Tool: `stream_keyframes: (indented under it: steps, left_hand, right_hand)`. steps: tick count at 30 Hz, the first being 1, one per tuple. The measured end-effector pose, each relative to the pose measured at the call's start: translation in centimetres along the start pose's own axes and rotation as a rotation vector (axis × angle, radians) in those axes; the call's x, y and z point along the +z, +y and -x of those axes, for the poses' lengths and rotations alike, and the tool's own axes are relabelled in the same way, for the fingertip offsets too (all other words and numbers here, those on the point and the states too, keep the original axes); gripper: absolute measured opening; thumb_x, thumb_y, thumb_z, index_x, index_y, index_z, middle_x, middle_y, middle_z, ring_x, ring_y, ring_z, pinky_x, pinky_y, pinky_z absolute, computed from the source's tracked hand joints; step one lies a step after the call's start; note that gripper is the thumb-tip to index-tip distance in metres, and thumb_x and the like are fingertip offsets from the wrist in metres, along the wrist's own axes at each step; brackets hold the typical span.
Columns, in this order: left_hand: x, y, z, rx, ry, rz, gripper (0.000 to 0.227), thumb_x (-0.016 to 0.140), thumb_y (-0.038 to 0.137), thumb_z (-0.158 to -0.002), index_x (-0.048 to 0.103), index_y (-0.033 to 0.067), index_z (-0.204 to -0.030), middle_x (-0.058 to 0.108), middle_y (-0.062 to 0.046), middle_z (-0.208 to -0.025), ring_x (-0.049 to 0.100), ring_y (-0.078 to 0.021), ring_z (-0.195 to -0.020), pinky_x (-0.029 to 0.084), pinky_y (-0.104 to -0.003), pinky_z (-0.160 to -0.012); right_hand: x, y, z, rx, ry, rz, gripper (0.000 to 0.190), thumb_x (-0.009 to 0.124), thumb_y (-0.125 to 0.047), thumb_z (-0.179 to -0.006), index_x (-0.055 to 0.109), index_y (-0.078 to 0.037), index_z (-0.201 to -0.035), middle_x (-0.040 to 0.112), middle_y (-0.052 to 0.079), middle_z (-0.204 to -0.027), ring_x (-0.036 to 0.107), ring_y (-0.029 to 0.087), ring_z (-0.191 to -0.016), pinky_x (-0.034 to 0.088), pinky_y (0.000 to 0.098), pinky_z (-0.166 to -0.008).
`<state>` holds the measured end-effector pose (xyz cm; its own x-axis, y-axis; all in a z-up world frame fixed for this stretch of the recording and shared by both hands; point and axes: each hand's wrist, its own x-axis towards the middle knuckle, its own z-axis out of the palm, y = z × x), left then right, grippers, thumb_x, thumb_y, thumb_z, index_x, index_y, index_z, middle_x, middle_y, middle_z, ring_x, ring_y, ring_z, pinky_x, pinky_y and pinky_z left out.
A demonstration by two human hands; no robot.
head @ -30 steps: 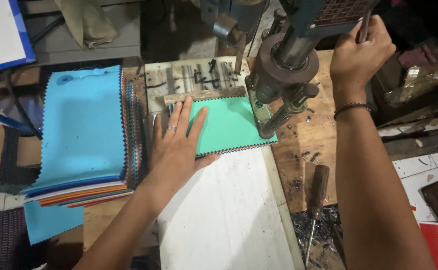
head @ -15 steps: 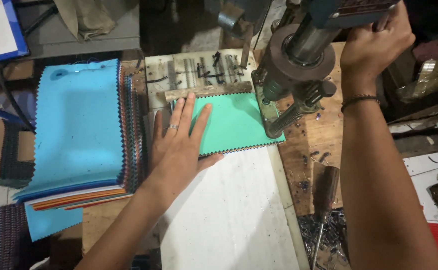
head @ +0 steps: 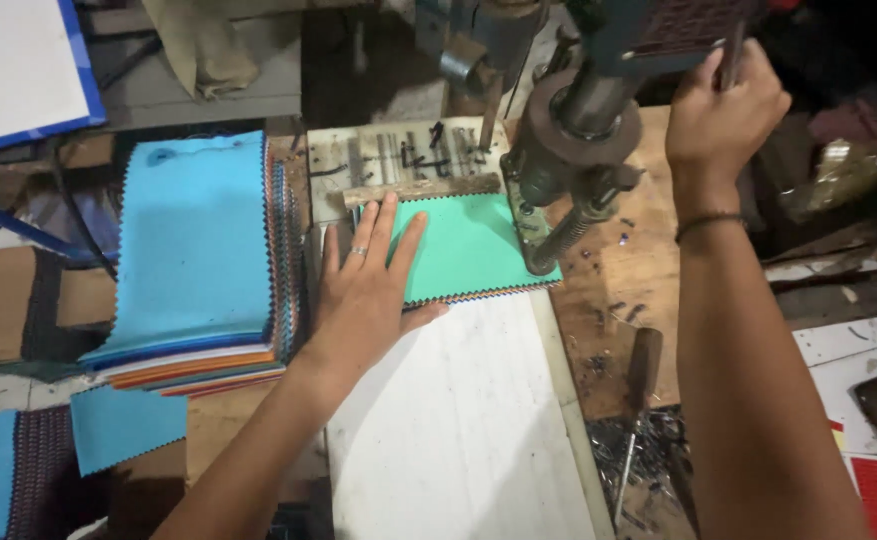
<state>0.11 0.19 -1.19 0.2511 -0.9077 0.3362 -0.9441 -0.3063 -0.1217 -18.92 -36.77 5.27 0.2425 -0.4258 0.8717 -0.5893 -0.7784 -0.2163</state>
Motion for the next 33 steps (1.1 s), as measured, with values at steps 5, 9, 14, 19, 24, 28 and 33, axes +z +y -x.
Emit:
stream_keyframes:
  steps: [5,9,14,19,24,28,33]
  left_hand:
    - [0.7,0.0,-0.2,-0.018,-0.06,0.112,0.112,0.062,0.081,-0.081,0.022,0.018,-0.165,0.009,-0.015,-0.172,0.015,-0.0332,-0.157,0.021,-0.065,-0.117]
    - [1.3,0.1,-0.1,-0.027,-0.067,0.122,0.112,0.062,0.082,-0.082,0.022,0.0182,-0.165,0.009,-0.016,-0.172,0.015,-0.0344,-0.156,0.022,-0.068,-0.115]
    - [1.8,0.1,-0.3,-0.033,-0.115,0.065,0.113,0.056,0.085,-0.083,0.016,0.0191,-0.165,0.004,-0.015,-0.172,0.01,-0.0335,-0.157,0.019,-0.069,-0.115]
    - [2.5,0.1,-0.5,-0.023,0.023,0.066,0.113,0.065,0.083,-0.078,0.027,0.0187,-0.163,0.013,-0.016,-0.171,0.019,-0.0334,-0.156,0.026,-0.071,-0.112]
    - [1.6,0.2,-0.4,-0.034,-0.133,0.021,0.115,0.055,0.089,-0.082,0.013,0.0205,-0.165,0.004,-0.015,-0.172,0.009,-0.0324,-0.157,0.02,-0.067,-0.115]
    - [1.1,0.3,-0.4,-0.026,-0.174,-0.044,0.113,0.047,0.09,-0.084,0.012,0.0197,-0.165,0.005,-0.015,-0.172,0.009,-0.0319,-0.157,0.022,-0.066,-0.115]
    - [-1.6,1.2,0.4,0.151,-0.298,-0.398,0.075,0.044,0.033,-0.1,0.013,0.0088,-0.164,0.024,-0.017,-0.167,0.033,-0.0339,-0.149,0.024,-0.059,-0.12]
  right_hand:
    - [-8.7,-0.1,-0.9,0.007,-0.132,0.191,0.04,0.07,-0.025,-0.111,0.051,-0.011,-0.079,0.052,0.012,-0.064,0.05,0.037,-0.058,0.033,0.0509,-0.054]
    - [-15.0,0.9,-5.5,-0.304,-0.134,0.79,0.043,0.073,-0.057,-0.122,0.063,-0.034,-0.088,0.064,0.001,-0.072,0.066,0.032,-0.063,0.04,0.0424,-0.048]
    - [-16.0,0.3,-13.0,-0.614,0.054,1.062,0.029,0.061,-0.041,-0.122,0.059,-0.032,-0.095,0.059,-0.005,-0.101,0.055,0.015,-0.094,0.04,0.032,-0.076]
    - [-12.3,-4.6,-18.9,-0.485,-0.153,1.008,0.025,0.056,-0.037,-0.104,0.078,-0.025,-0.106,0.08,0.005,-0.097,0.075,0.027,-0.083,0.05,0.0396,-0.061]
    - [-13.6,-11.8,-17.8,-0.076,-0.745,0.691,0.051,0.031,-0.039,-0.111,0.051,-0.014,-0.151,0.073,0.033,-0.119,0.069,0.055,-0.106,0.057,0.0633,-0.072]
    - [-13.5,-9.8,-16.1,-0.303,-0.642,0.805,0.043,0.032,-0.033,-0.113,0.062,-0.018,-0.139,0.084,0.017,-0.102,0.079,0.04,-0.093,0.056,0.0487,-0.071]
    - [-16.0,-8.2,-10.6,-0.818,-0.008,0.802,0.044,0.056,-0.043,-0.111,0.068,-0.026,-0.15,0.063,-0.003,-0.155,0.047,0.02,-0.152,0.019,0.04,-0.14]
